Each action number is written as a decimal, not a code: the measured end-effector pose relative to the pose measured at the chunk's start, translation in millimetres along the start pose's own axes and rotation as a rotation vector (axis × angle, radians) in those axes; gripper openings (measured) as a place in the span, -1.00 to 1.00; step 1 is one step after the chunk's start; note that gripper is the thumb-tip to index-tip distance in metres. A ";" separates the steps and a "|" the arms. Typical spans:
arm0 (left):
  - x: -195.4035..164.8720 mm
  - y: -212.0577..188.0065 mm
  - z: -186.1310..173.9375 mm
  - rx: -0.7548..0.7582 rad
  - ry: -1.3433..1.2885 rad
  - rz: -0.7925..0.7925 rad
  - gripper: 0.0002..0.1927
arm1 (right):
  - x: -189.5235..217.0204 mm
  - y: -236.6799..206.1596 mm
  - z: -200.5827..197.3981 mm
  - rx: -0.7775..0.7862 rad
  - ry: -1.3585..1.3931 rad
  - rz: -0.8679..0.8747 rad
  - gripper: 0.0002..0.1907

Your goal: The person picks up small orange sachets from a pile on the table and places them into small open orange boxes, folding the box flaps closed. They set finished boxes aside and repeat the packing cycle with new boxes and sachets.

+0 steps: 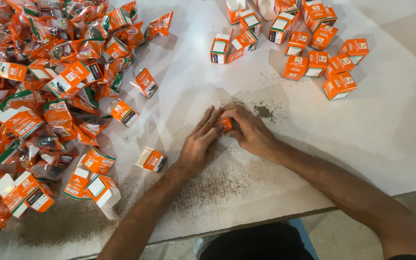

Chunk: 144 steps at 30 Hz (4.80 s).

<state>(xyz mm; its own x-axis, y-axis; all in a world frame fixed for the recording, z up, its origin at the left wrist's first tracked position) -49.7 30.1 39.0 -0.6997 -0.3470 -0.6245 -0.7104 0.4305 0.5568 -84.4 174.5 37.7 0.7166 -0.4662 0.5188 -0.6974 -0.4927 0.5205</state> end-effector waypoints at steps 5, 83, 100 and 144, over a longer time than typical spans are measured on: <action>-32.2 -9.6 -2.4 0.001 0.259 0.070 -0.53 | 3.3 0.6 -1.3 0.087 -0.185 -0.099 -0.53; 100.0 -4.4 34.6 -0.388 -0.549 -0.554 -0.86 | -32.6 -24.8 16.7 0.089 0.074 0.226 -0.31; 94.5 8.9 23.2 -0.172 -0.748 -0.751 -0.80 | -26.4 -17.9 14.7 0.069 -0.036 0.035 -0.59; 25.1 46.9 43.9 -0.077 0.017 0.100 -0.16 | -101.4 -24.1 3.9 0.100 0.946 0.590 -0.39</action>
<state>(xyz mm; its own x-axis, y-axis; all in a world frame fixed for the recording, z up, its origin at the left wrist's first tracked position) -97.3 78.1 25.3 -0.7679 -0.3203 -0.5547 -0.6405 0.3981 0.6567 -140.2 230.7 -30.0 -0.0536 0.0791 0.9954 -0.8902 -0.4553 -0.0118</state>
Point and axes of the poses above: each hand's wrist, its own y-axis towards the middle knuckle, its own z-axis out of the palm, x = y × z, the point moved 7 cm from there along y, towards the middle knuckle, and after that the axes turned 14 degrees about -y, right-handed, at the moved point
